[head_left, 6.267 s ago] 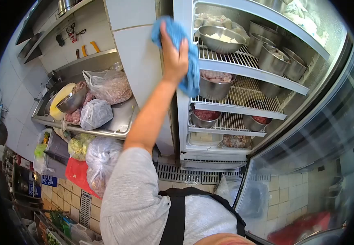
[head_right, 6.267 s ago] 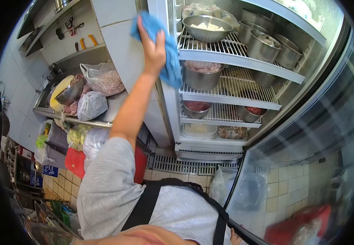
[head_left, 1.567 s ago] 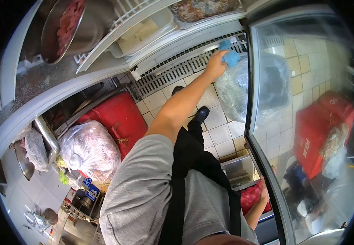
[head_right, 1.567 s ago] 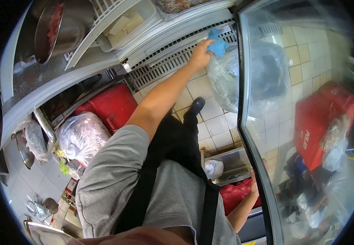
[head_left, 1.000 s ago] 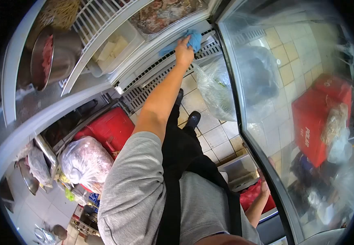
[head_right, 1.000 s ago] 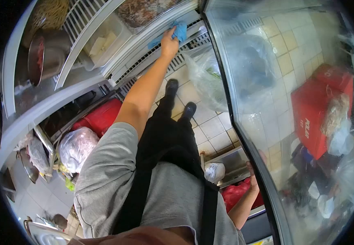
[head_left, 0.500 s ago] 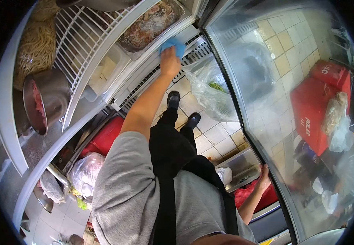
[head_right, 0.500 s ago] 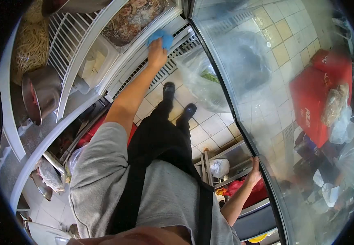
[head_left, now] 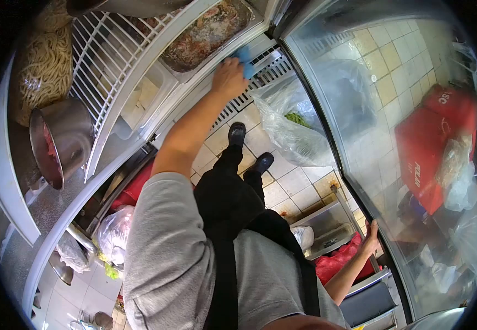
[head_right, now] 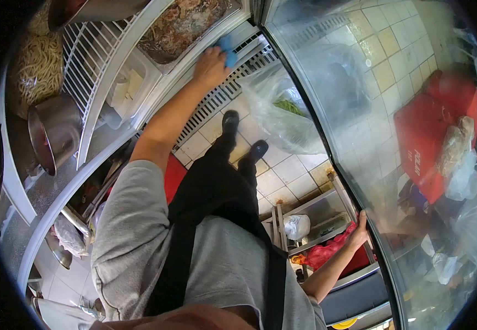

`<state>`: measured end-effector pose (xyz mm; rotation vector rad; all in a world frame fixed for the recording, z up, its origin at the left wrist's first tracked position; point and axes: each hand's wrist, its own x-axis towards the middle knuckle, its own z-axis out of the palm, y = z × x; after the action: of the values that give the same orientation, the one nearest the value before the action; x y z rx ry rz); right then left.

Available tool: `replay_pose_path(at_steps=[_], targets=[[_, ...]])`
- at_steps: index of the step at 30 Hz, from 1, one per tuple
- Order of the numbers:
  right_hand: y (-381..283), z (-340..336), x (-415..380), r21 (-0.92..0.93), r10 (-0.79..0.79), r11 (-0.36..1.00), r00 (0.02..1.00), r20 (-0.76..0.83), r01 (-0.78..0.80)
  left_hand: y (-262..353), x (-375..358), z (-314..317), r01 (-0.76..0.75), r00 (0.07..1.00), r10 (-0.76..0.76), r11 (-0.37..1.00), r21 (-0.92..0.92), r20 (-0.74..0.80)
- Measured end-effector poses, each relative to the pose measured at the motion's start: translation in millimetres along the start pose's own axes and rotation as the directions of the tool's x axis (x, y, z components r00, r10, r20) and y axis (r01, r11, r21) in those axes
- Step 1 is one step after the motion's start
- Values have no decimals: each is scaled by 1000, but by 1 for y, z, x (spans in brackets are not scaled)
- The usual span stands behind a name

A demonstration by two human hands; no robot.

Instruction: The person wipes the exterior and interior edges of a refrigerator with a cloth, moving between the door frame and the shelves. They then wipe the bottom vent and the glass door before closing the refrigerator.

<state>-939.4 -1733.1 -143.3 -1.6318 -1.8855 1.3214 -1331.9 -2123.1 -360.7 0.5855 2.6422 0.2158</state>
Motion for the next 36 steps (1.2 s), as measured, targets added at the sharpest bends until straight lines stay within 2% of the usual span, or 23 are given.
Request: replay_pose_path(at_steps=[2, 5, 8, 11, 12, 14, 16, 18, 21, 22, 23, 24, 28, 30, 32, 34, 36], targets=[[-5, 2, 2, 12, -1, 1000, 1000, 19, 1, -9, -17, 2, 24, 999, -21, 996, 90, -35], [-11, 6, 2, 31, -2, 1000, 1000, 24, 1, 0, 11, 13, -76, 963, 90, 995, 63, -256], [-6, 2, 7, 27, 4, 1000, 999, 44, -5, 23, 68, 14, -42, 985, 39, 999, -13, -170], [4, -4, 12, 39, 43, 998, 998, 49, -45, 42, 83, 2, 62, 993, -60, 998, 14, -106], [5, -8, 12, 31, 63, 997, 997, 50, -65, 34, 77, 12, 24, 982, -26, 1000, -15, -185], [10, -12, 18, 37, 107, 993, 993, 58, -109, 10, 42, 27, -51, 982, 44, 998, -30, -184], [4, -5, 14, 9, 93, 996, 994, 52, -93, -11, -13, 22, -13, 998, 12, 1000, -22, -63], [5, -5, 14, 0, 66, 998, 996, 60, -66, -28, -51, 33, 73, 997, -68, 990, 121, -48], [12, -8, 22, 35, 4, 999, 997, 82, -7, -19, -40, 38, 99, 991, -96, 995, 19, -98], [14, -9, 24, 55, -12, 998, 997, 75, 8, -13, -27, 41, 26, 986, -36, 998, -63, -165], [15, -7, 24, 74, -29, 997, 997, 66, 24, -5, -8, 43, 19, 975, -29, 999, -50, -219], [0, 4, 14, 74, 58, 996, 998, 17, -59, 3, 7, 46, 16, 964, -26, 999, -40, -266], [6, -2, 24, 23, -62, 998, 997, 48, 61, -26, -37, 69, -10, 918, 6, 1000, -8, -397], [1, 4, 20, 46, -84, 996, 995, 48, 82, -54, -90, 80, 44, 951, -55, 998, -44, -304], [-5, 8, 18, 65, -64, 996, 997, 50, 61, -73, -142, 65, 118, 983, -127, 990, -71, -133], [-2, 6, 22, 122, 43, 991, 996, 72, -52, -96, -185, 63, 197, 980, -198, 980, 28, 28], [6, -1, 29, 82, -5, 997, 997, 83, -1, -122, -222, 63, 243, 923, -289, 950, 197, 254]])
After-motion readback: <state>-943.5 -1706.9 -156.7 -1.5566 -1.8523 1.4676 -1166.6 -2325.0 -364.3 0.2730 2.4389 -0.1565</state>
